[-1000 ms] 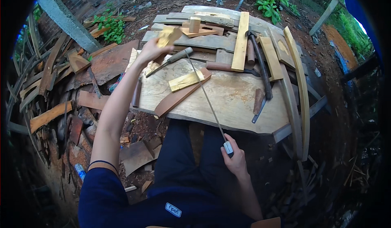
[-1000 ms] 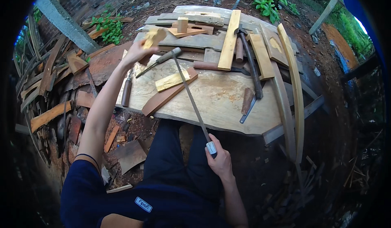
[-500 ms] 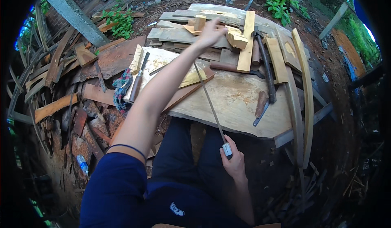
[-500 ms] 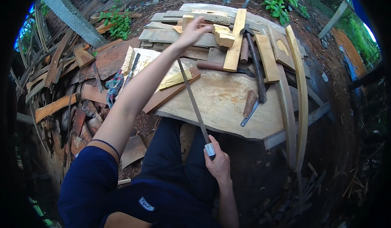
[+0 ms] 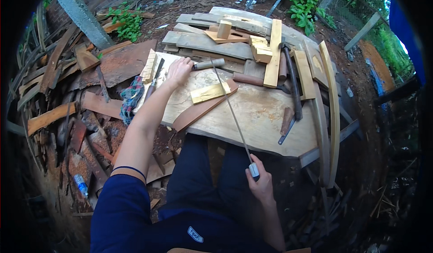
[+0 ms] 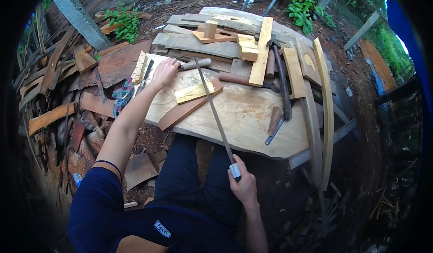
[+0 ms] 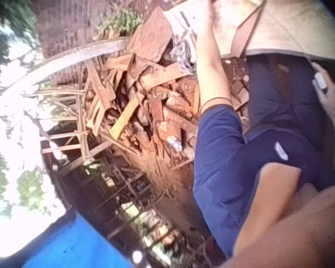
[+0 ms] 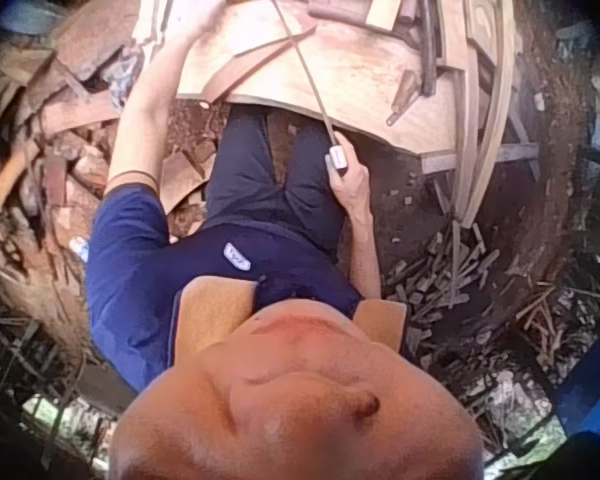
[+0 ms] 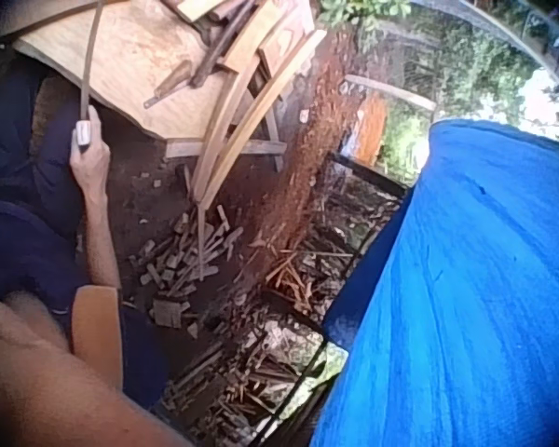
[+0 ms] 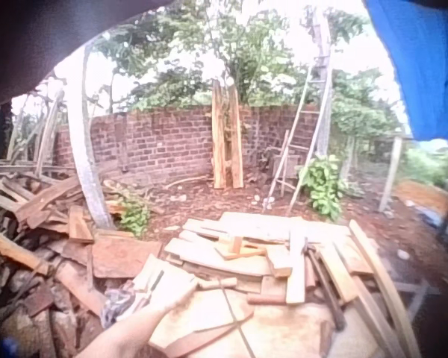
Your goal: Cutting a wooden piece using a hand saw on a workbench in a workshop.
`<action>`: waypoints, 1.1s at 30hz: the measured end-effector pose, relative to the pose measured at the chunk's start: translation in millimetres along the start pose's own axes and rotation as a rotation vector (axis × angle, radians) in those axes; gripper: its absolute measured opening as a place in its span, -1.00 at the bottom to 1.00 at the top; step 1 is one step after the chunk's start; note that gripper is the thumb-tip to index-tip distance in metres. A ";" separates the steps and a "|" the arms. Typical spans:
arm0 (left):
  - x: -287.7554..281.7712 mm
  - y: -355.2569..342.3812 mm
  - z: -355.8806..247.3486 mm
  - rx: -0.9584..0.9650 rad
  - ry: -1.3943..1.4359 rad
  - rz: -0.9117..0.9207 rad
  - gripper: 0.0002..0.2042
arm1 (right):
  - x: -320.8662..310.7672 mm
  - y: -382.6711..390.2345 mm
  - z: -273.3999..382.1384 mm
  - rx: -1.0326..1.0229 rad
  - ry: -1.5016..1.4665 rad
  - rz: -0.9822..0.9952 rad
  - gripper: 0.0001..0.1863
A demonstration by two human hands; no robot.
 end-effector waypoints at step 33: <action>-46.1 181.3 58.7 -0.690 0.163 -0.114 -0.53 | 3.2 4.7 -3.8 -0.030 0.011 -0.033 -0.47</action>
Point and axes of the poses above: each hand's wrist, its own y-axis away from the middle knuckle, its own x-axis out of the palm, z = x × y, the point moved 10 cm from there along -y, towards the middle knuckle, and after that the axes turned 1 degree about x, right-handed, at the moved point
